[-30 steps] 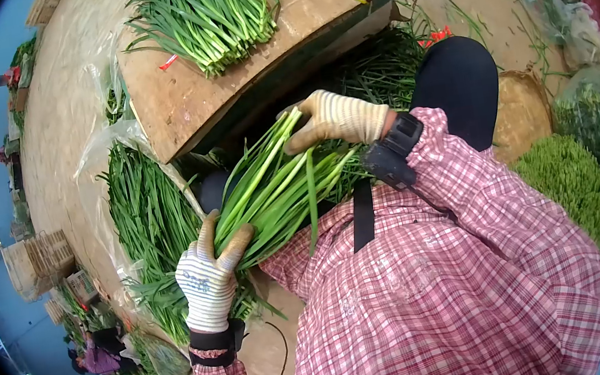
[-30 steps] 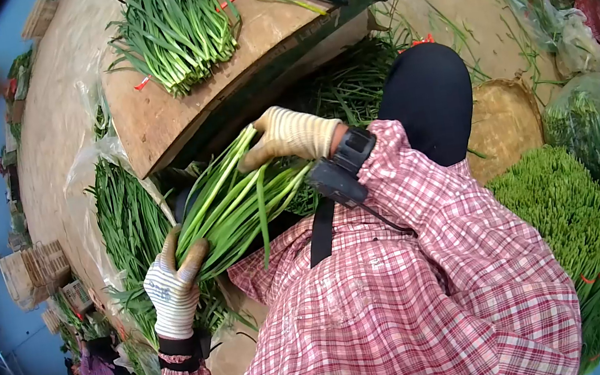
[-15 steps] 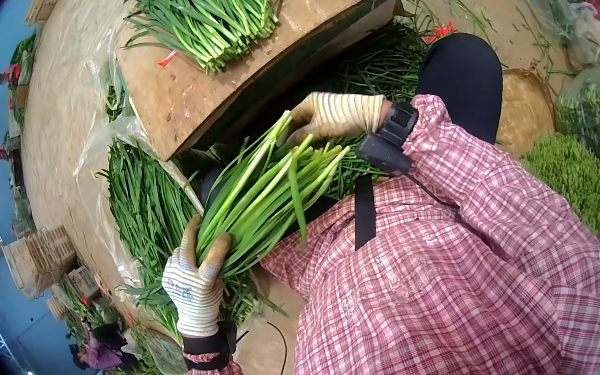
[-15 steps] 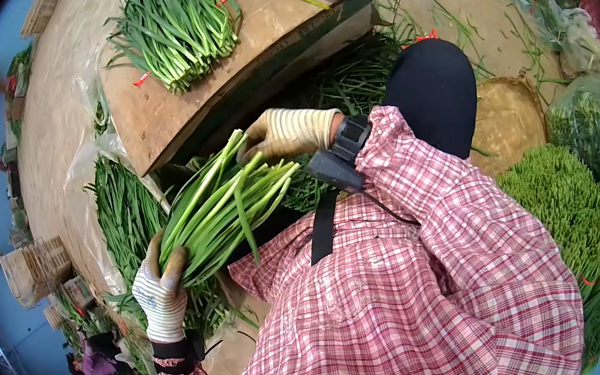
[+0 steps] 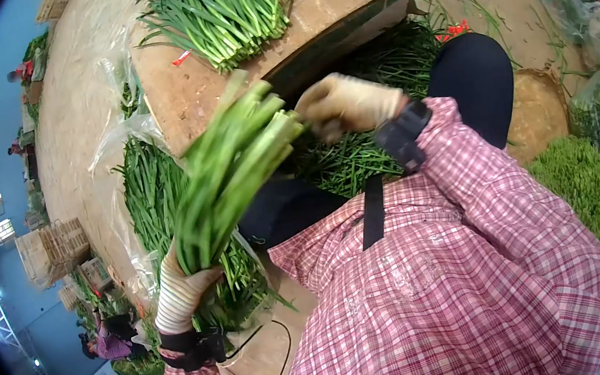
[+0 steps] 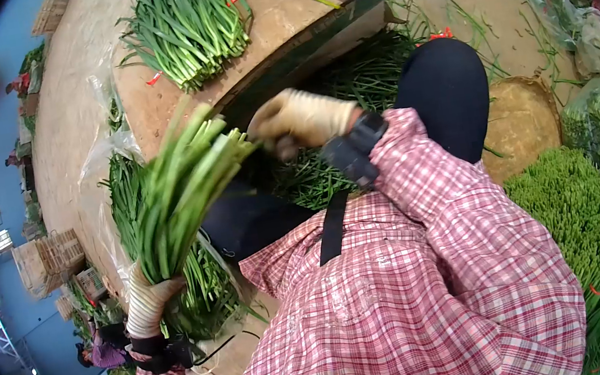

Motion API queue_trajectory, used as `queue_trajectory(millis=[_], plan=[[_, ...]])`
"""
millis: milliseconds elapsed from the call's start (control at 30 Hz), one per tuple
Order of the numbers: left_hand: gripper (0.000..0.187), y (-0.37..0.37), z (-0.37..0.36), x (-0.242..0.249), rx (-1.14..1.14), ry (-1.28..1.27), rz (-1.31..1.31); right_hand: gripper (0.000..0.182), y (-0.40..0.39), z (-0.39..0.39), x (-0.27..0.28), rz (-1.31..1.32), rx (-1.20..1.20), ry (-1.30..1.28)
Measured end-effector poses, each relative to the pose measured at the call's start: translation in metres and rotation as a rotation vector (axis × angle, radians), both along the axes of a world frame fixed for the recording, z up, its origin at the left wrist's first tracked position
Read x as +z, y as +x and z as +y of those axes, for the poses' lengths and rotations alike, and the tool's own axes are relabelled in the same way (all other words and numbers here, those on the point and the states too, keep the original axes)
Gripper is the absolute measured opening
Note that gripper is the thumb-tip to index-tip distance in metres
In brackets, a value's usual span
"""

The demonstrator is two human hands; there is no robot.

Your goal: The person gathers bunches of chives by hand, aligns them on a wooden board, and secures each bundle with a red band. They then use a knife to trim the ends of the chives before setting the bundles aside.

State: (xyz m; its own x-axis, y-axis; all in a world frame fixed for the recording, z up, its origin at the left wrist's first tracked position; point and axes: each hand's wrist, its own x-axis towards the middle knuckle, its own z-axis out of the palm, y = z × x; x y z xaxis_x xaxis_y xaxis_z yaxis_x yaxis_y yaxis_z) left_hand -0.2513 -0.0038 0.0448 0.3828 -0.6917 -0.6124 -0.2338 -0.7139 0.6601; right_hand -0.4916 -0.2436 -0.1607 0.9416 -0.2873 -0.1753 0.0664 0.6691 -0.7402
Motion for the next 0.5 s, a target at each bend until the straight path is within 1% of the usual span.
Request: queue_trajectory(millis=[33, 100, 133, 167, 233, 267, 300, 333, 367, 400, 433, 467, 500], plan=[[0.053, 0.000, 0.002, 0.006, 0.114, 0.039, 0.107, 0.021, -0.009, -0.014, -0.008, -0.041, -0.062, 0.124], [0.044, -0.008, 0.001, 0.009, 0.213, -0.018, 0.188, 0.025, -0.029, -0.041, -0.015, 0.076, -0.214, -0.033], [0.040, -0.005, 0.005, 0.005, 0.207, -0.024, 0.235, 0.026, -0.037, -0.061, -0.033, 0.521, -0.136, -0.689], [0.037, -0.003, 0.010, 0.000, 0.216, -0.020, 0.219, 0.028, -0.039, -0.076, -0.046, 0.960, -0.044, -1.352], [0.036, -0.004, 0.017, -0.010, 0.291, -0.028, 0.316, 0.034, -0.049, -0.036, -0.011, 1.288, -0.091, -1.867], [0.035, -0.002, 0.020, -0.016, 0.262, -0.040, 0.314, 0.038, -0.040, -0.023, 0.013, 1.080, -0.114, -1.584], [0.035, -0.004, 0.020, -0.019, 0.264, -0.042, 0.315, 0.039, -0.028, -0.015, 0.010, 0.723, -0.311, -1.352], [0.041, -0.007, 0.021, -0.020, 0.276, -0.029, 0.325, 0.037, -0.016, -0.007, 0.007, 0.505, -0.325, -1.025], [0.046, -0.009, 0.020, -0.022, 0.283, -0.020, 0.335, 0.039, -0.002, 0.008, 0.013, 0.344, -0.292, -0.639], [0.045, -0.013, 0.018, -0.025, 0.262, -0.047, 0.355, 0.046, 0.000, 0.020, 0.039, 0.351, -0.166, -0.360], [0.045, -0.016, 0.017, -0.026, 0.261, -0.047, 0.356, 0.054, 0.011, 0.031, 0.032, 0.331, -0.083, -0.367], [0.043, -0.020, 0.017, -0.026, 0.288, -0.057, 0.393, 0.060, 0.024, 0.053, 0.014, 0.204, -0.150, -0.418], [0.042, -0.023, 0.016, -0.027, 0.315, -0.067, 0.430, 0.053, 0.039, 0.072, -0.005, 0.158, -0.247, -0.800]])
